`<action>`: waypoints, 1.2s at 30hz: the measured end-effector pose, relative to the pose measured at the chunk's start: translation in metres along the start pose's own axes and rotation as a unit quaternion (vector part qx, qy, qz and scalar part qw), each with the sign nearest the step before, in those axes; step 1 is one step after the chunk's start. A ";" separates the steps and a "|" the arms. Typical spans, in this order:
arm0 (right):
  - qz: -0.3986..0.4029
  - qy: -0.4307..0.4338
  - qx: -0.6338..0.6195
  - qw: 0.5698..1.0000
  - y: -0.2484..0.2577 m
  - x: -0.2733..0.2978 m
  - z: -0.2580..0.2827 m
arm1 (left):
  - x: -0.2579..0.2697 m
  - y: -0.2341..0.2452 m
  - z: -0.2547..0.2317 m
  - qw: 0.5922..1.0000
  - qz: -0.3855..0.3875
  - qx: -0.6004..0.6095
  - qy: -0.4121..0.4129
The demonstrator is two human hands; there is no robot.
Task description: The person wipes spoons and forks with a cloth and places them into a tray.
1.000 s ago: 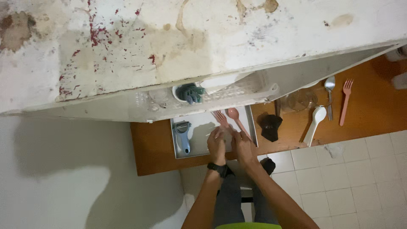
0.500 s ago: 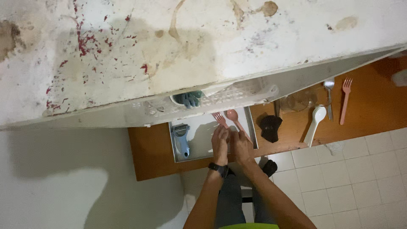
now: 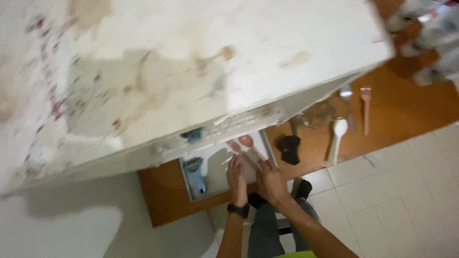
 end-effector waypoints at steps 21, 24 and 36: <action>-0.178 -0.144 0.075 0.971 0.238 -0.089 -0.338 | 0.098 -0.311 0.021 0.980 0.088 -0.126 0.126; -0.169 -0.152 0.033 0.973 0.229 -0.097 -0.362 | 0.102 -0.329 0.011 0.982 0.099 -0.158 0.031; -0.122 -0.120 -0.177 0.969 0.238 -0.042 -0.326 | 0.107 -0.305 -0.006 0.986 -0.014 -0.161 0.044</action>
Point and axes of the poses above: each hand's wrist, its own x-axis away from the middle knuckle, its own y-axis out of the back of the hand, z = x × y, the point moved 9 cm from there along -x, towards the middle knuckle, and after that the axes turned 1 degree about -x, right-handed, at the moved point
